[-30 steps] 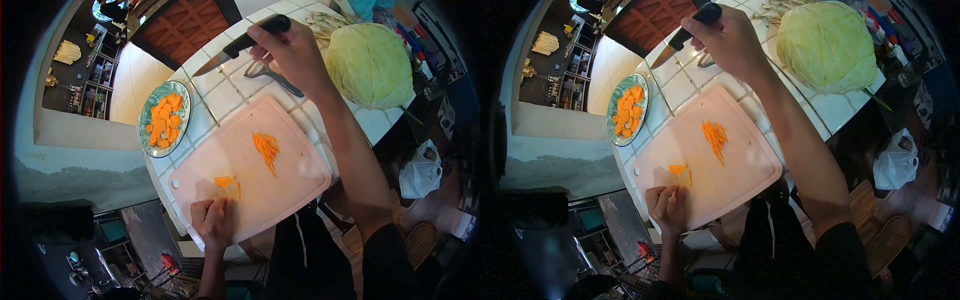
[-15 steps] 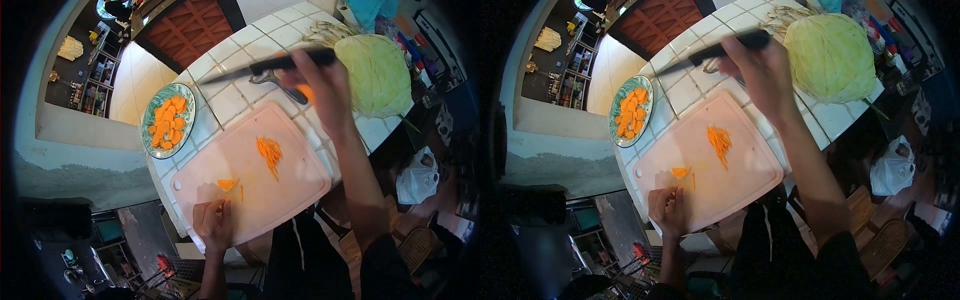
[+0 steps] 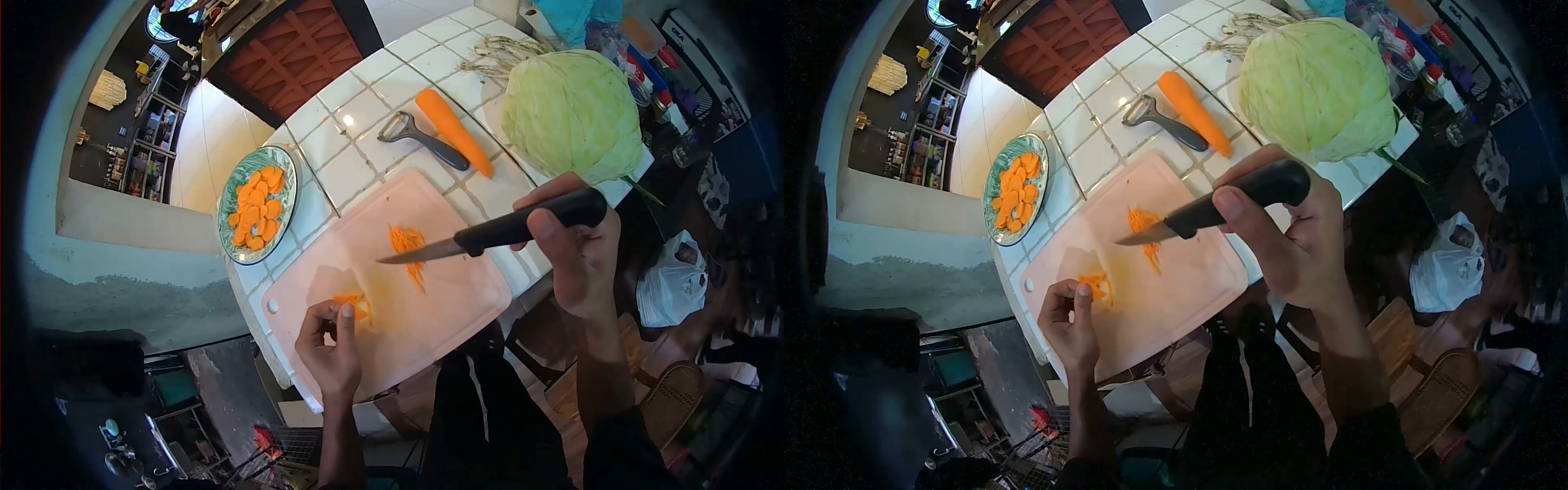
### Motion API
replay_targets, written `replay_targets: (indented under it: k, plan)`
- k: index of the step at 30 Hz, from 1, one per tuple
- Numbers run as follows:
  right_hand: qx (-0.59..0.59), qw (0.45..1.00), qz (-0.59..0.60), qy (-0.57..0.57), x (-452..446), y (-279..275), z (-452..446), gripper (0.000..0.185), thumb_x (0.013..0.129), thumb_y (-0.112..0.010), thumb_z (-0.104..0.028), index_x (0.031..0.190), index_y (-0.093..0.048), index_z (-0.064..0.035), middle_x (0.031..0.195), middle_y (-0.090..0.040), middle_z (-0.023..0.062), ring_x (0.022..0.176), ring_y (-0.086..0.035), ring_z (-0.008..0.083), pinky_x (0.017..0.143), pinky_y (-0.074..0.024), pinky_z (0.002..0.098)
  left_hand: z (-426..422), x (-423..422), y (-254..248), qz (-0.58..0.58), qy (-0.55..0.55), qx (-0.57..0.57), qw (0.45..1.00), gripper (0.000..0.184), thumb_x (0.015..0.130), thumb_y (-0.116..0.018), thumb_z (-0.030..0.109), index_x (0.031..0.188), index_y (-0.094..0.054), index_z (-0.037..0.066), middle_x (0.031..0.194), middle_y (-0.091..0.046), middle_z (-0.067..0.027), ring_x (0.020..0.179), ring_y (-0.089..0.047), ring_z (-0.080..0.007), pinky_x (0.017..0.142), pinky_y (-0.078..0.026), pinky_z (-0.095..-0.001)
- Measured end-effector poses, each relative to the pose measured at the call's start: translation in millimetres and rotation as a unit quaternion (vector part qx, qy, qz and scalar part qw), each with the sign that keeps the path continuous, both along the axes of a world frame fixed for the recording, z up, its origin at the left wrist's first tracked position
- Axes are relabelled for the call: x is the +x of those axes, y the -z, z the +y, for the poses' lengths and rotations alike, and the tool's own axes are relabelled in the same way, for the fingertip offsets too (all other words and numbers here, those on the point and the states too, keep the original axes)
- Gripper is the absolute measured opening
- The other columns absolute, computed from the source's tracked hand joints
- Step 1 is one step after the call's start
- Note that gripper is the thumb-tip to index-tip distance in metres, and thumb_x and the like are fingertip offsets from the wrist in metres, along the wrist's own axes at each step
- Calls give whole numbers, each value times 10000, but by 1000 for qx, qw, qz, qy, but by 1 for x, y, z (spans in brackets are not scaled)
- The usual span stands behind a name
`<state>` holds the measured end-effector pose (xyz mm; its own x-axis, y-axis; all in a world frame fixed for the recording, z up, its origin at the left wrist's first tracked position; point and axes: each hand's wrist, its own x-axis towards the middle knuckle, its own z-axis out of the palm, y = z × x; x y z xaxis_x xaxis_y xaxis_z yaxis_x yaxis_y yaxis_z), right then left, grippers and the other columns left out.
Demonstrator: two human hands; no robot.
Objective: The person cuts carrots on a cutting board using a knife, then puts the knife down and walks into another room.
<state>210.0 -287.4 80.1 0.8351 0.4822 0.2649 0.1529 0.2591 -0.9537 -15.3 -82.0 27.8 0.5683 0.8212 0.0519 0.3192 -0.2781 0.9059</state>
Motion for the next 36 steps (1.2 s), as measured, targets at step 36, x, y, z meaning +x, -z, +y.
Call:
replay_targets:
  k: [36]
  plan:
    - [9, 997, 32, 69, -24, 25, -37, 183, 1056, -668, -144, 1085, -678, 37, 831, -692, 95, 710, -705, 163, 677, -586, 273, -4, -2, 11, 111, 126, 185, 968, 430, 795, -910, 61, 1212, -808, 43, 1005, -675, -104, 966, -632, -260, 872, -541, -376]
